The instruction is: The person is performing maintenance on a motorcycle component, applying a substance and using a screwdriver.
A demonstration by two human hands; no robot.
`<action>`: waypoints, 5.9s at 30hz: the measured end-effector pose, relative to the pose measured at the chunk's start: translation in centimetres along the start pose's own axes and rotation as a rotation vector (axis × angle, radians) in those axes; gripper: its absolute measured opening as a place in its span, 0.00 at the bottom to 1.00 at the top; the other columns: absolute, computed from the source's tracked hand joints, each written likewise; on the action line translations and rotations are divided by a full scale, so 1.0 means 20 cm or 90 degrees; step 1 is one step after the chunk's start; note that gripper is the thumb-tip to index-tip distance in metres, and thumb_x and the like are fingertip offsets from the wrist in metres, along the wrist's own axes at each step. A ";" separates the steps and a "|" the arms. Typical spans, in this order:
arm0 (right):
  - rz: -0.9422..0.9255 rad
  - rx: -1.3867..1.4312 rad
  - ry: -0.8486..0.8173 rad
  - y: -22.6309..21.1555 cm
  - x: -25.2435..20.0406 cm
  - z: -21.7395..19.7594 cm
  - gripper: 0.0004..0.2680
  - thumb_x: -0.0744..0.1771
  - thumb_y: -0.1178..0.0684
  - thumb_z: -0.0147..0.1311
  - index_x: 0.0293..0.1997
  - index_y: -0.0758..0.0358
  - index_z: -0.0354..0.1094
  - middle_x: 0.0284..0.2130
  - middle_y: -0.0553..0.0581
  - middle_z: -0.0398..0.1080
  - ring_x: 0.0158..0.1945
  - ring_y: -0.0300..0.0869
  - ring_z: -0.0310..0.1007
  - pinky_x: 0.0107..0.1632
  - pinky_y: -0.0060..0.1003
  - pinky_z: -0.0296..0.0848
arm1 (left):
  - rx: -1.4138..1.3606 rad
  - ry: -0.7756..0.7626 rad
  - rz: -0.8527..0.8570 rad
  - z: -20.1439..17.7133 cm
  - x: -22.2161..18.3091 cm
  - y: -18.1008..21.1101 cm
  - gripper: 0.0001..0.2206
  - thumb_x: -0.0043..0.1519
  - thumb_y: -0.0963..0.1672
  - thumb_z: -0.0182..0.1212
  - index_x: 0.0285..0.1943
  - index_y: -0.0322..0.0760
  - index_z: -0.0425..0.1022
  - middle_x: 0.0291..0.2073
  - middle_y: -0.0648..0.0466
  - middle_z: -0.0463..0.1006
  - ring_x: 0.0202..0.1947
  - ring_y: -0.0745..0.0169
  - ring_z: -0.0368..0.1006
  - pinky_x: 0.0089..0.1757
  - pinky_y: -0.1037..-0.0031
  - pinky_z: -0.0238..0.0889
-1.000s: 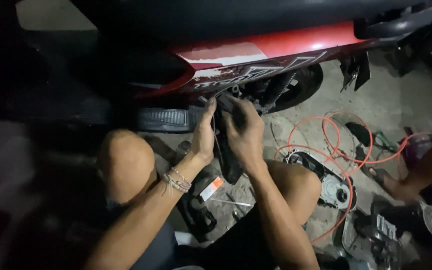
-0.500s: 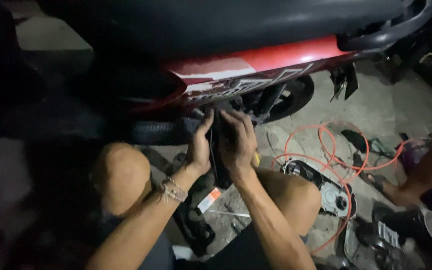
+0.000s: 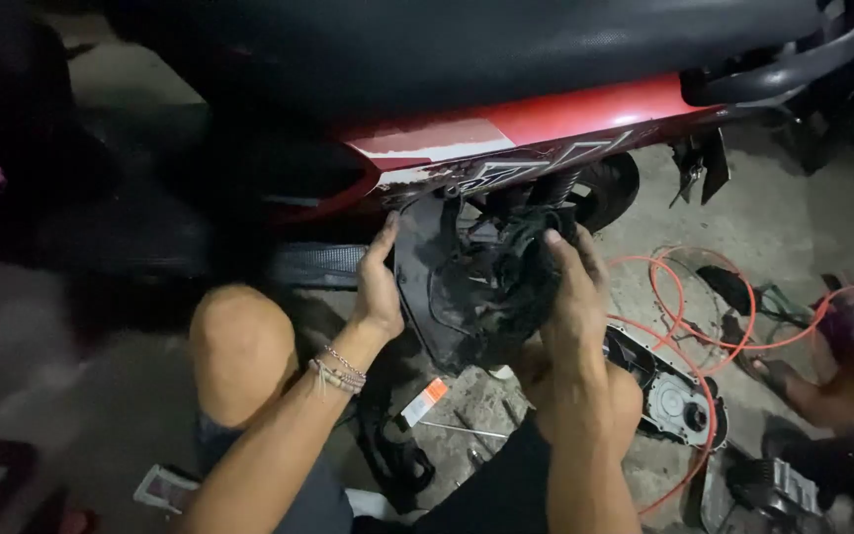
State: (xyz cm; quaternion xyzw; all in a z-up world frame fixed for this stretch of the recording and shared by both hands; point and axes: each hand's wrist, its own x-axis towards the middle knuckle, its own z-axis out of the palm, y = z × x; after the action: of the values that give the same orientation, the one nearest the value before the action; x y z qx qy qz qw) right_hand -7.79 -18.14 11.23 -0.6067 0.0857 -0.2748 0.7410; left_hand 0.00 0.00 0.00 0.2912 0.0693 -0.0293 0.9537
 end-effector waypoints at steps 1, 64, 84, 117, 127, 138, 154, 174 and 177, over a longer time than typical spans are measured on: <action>0.026 -0.036 -0.011 -0.02 -0.02 0.01 0.24 0.61 0.53 0.70 0.62 0.68 0.65 0.51 0.69 0.70 0.55 0.52 0.73 0.56 0.48 0.74 | -0.014 0.007 -0.003 0.00 0.01 -0.01 0.27 0.64 0.50 0.61 0.72 0.42 0.66 0.67 0.46 0.69 0.68 0.50 0.64 0.63 0.61 0.60; -0.217 -0.453 -0.426 0.12 -0.13 0.06 0.10 0.59 0.60 0.59 0.42 0.59 0.78 0.32 0.62 0.77 0.45 0.60 0.79 0.51 0.49 0.75 | 0.268 -0.006 0.166 0.00 -0.11 -0.05 0.25 0.69 0.49 0.53 0.72 0.30 0.64 0.71 0.43 0.61 0.74 0.51 0.52 0.71 0.61 0.39; -0.279 -0.387 -0.322 0.04 -0.16 0.12 0.11 0.61 0.64 0.62 0.45 0.59 0.76 0.34 0.58 0.76 0.39 0.55 0.79 0.45 0.44 0.76 | 0.004 -0.034 -0.101 -0.17 0.05 -0.04 0.20 0.62 0.50 0.64 0.59 0.36 0.79 0.55 0.39 0.78 0.55 0.42 0.76 0.56 0.53 0.69; 0.021 -0.216 -0.168 -0.01 0.02 -0.08 0.12 0.64 0.46 0.68 0.51 0.46 0.78 0.37 0.56 0.76 0.42 0.41 0.77 0.44 0.37 0.76 | -0.170 -0.089 0.131 0.12 -0.14 0.25 0.19 0.64 0.53 0.57 0.53 0.38 0.82 0.52 0.38 0.80 0.55 0.44 0.77 0.59 0.59 0.67; 0.012 -0.293 -0.420 0.06 -0.10 0.02 0.10 0.62 0.52 0.66 0.34 0.72 0.78 0.33 0.74 0.78 0.56 0.67 0.72 0.69 0.65 0.53 | -0.099 -0.040 0.099 0.11 -0.14 0.35 0.27 0.59 0.60 0.59 0.55 0.43 0.81 0.55 0.44 0.80 0.57 0.45 0.74 0.60 0.59 0.63; 0.097 -0.250 -0.435 -0.02 -0.08 0.00 0.17 0.64 0.43 0.64 0.38 0.75 0.77 0.40 0.79 0.79 0.61 0.66 0.72 0.70 0.61 0.54 | 0.049 -0.013 0.067 0.23 -0.26 0.30 0.21 0.62 0.57 0.56 0.55 0.48 0.82 0.54 0.52 0.81 0.54 0.52 0.75 0.60 0.63 0.63; -0.439 -0.252 -0.230 0.12 -0.17 0.22 0.14 0.63 0.63 0.59 0.55 0.62 0.71 0.45 0.59 0.73 0.51 0.58 0.75 0.55 0.49 0.73 | 0.344 -0.288 0.175 -0.21 0.07 -0.05 0.30 0.72 0.56 0.35 0.73 0.29 0.56 0.70 0.33 0.56 0.70 0.41 0.53 0.67 0.52 0.43; -0.425 -0.361 -0.284 0.10 -0.33 0.32 0.18 0.59 0.68 0.55 0.53 0.65 0.71 0.36 0.64 0.64 0.39 0.64 0.71 0.40 0.53 0.75 | 0.179 -0.134 0.188 -0.27 0.12 0.01 0.28 0.71 0.58 0.44 0.72 0.42 0.67 0.69 0.48 0.66 0.69 0.57 0.62 0.68 0.64 0.53; -0.402 -0.344 -0.316 0.09 -0.33 0.33 0.13 0.58 0.67 0.57 0.46 0.71 0.70 0.36 0.72 0.66 0.40 0.70 0.71 0.42 0.57 0.75 | 0.115 -0.136 0.183 -0.23 0.12 0.05 0.28 0.70 0.60 0.42 0.68 0.44 0.71 0.66 0.52 0.70 0.67 0.55 0.65 0.66 0.65 0.59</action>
State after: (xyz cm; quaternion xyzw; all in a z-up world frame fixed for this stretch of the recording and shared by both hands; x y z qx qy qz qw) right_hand -9.79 -8.90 9.84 -0.8210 -0.2139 -0.3014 0.4351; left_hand 1.96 3.44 -3.62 0.3779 -0.0775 0.0706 0.9199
